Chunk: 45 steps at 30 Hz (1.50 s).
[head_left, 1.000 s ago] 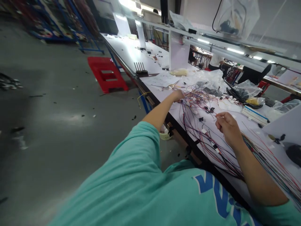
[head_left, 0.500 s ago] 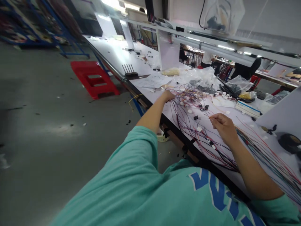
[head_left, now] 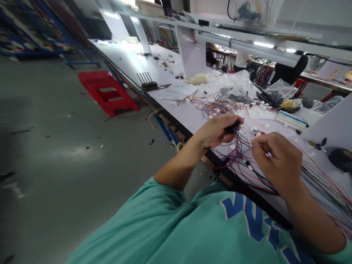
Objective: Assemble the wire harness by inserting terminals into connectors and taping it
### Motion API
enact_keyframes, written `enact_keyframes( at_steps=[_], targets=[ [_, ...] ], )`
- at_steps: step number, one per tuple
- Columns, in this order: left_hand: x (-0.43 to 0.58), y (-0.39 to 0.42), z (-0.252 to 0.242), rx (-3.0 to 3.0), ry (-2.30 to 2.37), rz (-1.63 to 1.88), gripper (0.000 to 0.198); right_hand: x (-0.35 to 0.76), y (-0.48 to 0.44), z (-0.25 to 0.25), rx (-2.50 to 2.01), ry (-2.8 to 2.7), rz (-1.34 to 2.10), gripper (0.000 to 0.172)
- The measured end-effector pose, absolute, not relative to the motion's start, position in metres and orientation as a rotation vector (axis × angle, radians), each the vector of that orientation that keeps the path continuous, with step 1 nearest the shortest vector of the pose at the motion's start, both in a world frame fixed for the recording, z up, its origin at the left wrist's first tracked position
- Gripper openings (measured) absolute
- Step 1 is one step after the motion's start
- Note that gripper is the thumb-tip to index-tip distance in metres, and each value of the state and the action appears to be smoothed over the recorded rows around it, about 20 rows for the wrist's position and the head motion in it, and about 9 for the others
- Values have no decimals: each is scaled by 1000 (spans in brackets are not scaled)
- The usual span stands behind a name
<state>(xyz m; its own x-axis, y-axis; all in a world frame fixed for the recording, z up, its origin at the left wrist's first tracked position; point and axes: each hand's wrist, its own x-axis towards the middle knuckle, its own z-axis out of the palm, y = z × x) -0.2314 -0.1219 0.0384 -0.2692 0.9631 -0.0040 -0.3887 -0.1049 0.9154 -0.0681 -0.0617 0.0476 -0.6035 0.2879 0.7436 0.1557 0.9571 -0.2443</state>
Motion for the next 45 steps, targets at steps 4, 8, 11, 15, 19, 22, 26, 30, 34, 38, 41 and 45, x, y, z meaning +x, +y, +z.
enact_keyframes(
  at_steps=[4, 8, 11, 15, 19, 22, 26, 30, 34, 38, 41, 45],
  targets=[
    [-213, -119, 28, 716, 801, 1629, 11, -63, -66, 43, -322, -2213, -73, 20],
    [-207, -116, 26, 669, 794, 1595, 13, -63, -67, 37, -375, -2171, -243, 23],
    [-202, -115, 26, 634, 800, 1583, 14, -65, -70, 36, -410, -2165, -326, 24],
    [-199, -114, 24, 638, 778, 1591, 14, -67, -73, 36, -433, -2146, -380, 24],
    [-200, -113, 22, 630, 777, 1582, 14, -67, -71, 35, -437, -2176, -381, 23],
    [-200, -112, 20, 620, 756, 1585, 14, -67, -69, 34, -437, -2187, -378, 22],
    [-199, -113, 20, 625, 716, 1574, 13, -65, -68, 34, -423, -2205, -404, 22],
    [-196, -112, 22, 626, 755, 1582, 15, -65, -68, 33, -398, -2208, -389, 23],
    [-195, -109, 21, 637, 771, 1576, 14, -65, -66, 31, -371, -2202, -315, 24],
    [-194, -106, 18, 675, 685, 1539, 14, -66, -63, 28, -385, -2200, -305, 24],
    [-191, -104, 16, 689, 674, 1503, 14, -67, -61, 25, -390, -2203, -295, 25],
    [-187, -103, 17, 683, 734, 1511, 14, -67, -58, 21, -372, -2222, -262, 27]
  ],
)
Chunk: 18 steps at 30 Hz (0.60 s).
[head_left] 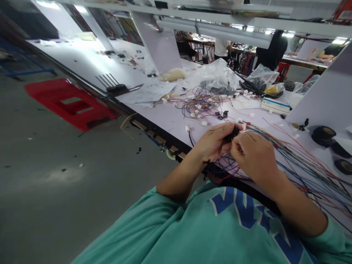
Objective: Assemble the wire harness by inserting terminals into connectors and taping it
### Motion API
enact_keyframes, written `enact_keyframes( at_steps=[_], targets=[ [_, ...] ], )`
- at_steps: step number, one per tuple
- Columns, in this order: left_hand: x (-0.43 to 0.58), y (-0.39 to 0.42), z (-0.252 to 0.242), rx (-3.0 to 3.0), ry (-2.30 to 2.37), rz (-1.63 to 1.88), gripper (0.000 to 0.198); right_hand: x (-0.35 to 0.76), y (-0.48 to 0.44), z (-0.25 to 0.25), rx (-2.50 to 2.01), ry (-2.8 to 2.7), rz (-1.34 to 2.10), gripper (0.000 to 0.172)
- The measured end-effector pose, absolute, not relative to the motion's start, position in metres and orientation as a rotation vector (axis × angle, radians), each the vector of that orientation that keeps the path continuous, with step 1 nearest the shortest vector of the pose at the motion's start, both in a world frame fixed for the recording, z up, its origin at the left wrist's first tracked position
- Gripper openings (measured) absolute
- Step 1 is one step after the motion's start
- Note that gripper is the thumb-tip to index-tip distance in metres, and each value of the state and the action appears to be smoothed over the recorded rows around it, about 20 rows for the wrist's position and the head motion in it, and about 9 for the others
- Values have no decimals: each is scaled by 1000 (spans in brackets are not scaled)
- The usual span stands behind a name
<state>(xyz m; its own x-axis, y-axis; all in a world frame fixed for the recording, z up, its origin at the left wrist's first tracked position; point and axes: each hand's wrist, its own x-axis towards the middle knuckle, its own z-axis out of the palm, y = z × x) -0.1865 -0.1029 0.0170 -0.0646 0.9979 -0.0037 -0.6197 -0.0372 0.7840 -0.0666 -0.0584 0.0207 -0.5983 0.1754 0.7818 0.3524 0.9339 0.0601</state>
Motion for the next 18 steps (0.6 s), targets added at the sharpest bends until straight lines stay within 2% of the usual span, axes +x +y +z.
enact_keyframes(
  at_steps=[18],
  targets=[
    [-173, -100, 20, 668, 877, 1576, 15, -60, -48, 14, -407, -2253, -63, 22]
  ],
)
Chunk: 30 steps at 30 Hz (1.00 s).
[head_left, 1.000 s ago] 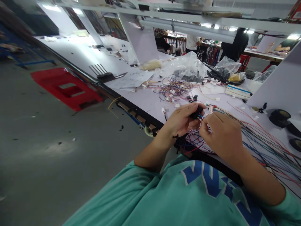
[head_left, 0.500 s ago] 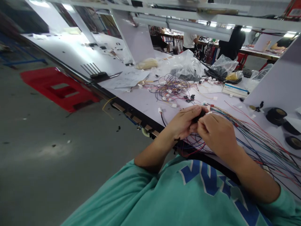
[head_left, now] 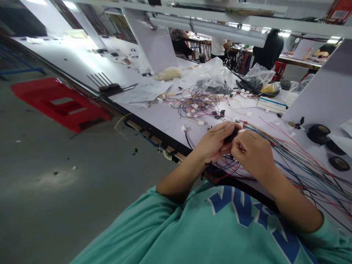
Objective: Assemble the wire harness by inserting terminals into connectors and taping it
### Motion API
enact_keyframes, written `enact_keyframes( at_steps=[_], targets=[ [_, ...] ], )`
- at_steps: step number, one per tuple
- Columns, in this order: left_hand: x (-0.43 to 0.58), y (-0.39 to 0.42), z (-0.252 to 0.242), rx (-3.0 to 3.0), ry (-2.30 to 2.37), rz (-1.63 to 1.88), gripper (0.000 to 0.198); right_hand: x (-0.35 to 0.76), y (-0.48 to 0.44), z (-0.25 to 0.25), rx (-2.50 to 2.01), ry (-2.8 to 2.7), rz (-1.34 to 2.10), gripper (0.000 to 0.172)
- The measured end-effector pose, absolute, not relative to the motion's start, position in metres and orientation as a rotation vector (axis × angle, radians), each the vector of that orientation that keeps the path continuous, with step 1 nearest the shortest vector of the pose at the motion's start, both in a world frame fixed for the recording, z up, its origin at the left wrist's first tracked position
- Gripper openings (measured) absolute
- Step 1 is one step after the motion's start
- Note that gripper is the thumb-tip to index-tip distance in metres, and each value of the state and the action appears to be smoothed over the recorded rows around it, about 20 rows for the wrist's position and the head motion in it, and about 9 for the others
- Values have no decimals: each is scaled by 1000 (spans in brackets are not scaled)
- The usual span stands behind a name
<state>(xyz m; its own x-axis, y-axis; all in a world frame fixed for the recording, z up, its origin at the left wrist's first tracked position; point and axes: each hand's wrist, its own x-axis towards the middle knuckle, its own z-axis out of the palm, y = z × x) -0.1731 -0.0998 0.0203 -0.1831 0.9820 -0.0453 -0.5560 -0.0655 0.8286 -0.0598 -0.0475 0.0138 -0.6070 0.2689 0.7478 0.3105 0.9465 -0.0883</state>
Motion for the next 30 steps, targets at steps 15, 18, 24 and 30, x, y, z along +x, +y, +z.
enact_keyframes(
  at_steps=[15, 18, 24, 30],
  targets=[
    [-170, -103, 18, 751, 895, 1680, 24, -58, -44, 14, -417, -2176, 170, 15],
    [-167, -103, 16, 805, 953, 1747, 27, -58, -44, 16, -513, -2242, 155, 14],
    [-166, -107, 13, 939, 999, 1750, 31, -56, -47, 21, -587, -2276, 280, 13],
    [-166, -106, 4, 978, 1098, 1769, 33, -59, -48, 19, -562, -2142, 629, 11]
  ],
)
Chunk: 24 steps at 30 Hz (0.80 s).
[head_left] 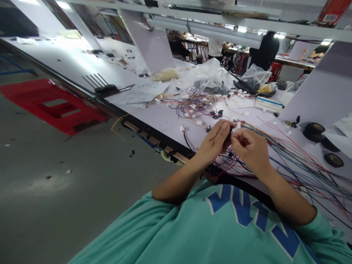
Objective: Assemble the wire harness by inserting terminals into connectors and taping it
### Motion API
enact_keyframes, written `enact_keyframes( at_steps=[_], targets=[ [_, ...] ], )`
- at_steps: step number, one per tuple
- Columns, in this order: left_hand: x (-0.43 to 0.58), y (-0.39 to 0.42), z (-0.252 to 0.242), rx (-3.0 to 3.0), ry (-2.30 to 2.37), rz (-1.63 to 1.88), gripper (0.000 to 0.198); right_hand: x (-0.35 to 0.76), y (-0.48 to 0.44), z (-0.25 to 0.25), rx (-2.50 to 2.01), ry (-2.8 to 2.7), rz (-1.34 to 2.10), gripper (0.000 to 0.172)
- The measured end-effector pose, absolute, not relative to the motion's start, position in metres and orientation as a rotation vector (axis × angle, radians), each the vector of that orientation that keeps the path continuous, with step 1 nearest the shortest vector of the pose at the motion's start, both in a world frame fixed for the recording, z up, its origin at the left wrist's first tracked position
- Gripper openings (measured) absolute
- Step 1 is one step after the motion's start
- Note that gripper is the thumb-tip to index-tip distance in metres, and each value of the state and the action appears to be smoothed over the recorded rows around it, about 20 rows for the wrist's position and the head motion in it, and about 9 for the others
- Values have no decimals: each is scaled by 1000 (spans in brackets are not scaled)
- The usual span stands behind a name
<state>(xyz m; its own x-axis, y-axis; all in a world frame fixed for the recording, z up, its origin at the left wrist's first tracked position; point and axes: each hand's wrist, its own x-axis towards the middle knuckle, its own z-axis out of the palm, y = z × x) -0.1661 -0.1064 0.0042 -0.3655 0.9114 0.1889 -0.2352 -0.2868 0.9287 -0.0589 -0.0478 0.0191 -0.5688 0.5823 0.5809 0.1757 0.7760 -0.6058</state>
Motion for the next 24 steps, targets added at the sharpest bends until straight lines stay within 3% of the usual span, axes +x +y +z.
enact_keyframes(
  at_steps=[7, 16, 24],
  targets=[
    [-158, -99, 1, 773, 1038, 1745, 37, -60, -46, 14, -560, -2107, 631, 11],
    [-159, -98, 3, 621, 977, 1663, 36, -57, -42, 10, -483, -2221, 346, 16],
    [-172, -89, 2, 456, 802, 1454, 39, -52, -38, 16, -414, -2233, 383, 15]
  ],
)
